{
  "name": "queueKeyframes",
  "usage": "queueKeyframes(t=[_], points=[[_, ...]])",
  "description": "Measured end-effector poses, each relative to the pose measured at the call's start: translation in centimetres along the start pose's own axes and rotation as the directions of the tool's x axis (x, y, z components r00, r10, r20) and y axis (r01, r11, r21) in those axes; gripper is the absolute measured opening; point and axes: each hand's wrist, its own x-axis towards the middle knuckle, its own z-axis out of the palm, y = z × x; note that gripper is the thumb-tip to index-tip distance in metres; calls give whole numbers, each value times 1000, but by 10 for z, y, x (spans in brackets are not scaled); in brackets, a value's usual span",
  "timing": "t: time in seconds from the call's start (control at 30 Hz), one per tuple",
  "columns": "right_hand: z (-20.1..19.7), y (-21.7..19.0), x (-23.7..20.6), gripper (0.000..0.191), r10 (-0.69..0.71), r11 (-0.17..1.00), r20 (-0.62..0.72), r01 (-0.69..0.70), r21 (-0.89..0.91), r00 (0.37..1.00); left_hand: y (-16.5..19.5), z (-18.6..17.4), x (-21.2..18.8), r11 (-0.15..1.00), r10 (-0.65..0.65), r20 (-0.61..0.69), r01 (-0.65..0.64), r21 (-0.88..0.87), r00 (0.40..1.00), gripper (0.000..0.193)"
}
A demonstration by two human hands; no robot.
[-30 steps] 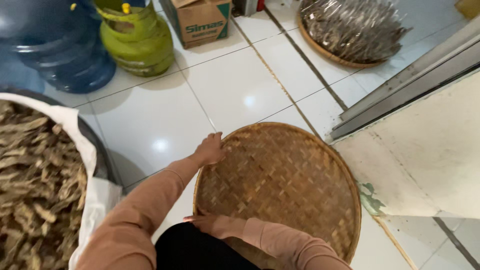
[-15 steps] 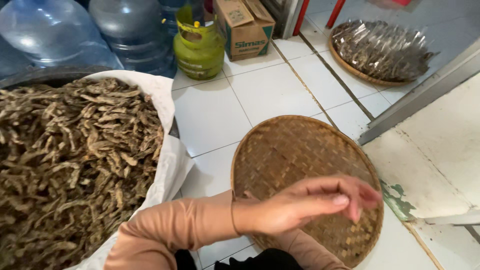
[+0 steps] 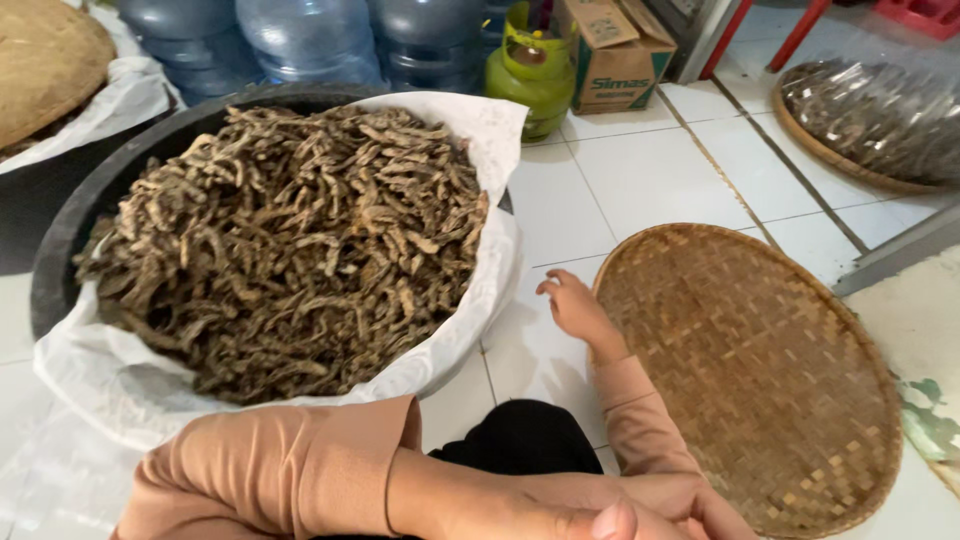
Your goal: The person sits on the floor with a large basin of dried goods on their lap and fills small clear plastic bags by hand, pressing the items in and sealing each bag. Filled bags are placed into a woven basket, and the person reaches to arrange filled bags in the basket before resuming filling.
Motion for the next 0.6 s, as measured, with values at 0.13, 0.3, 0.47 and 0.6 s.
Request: queueKeyframes(t=[0.13, 0.3, 0.47, 0.6], points=[[-14, -39, 24, 28, -155, 987, -147, 161, 28, 977, 0, 50, -39, 998, 5, -22, -3, 57, 1000, 56], [-46, -61, -14, 24, -5, 992, -173, 28, 127, 985, 6, 115, -70, 990, 9, -47, -2, 144, 999, 46], [-82, -60, -76, 26, 23, 999, -162, -18, 32, 987, 17, 159, -96, 953, 92, -45, -75, 293, 995, 36], [-107, -69, -92, 28, 165, 985, -90, -160, 57, 982, 26, 175, -132, 853, 321, -153, -215, 476, 935, 29]])
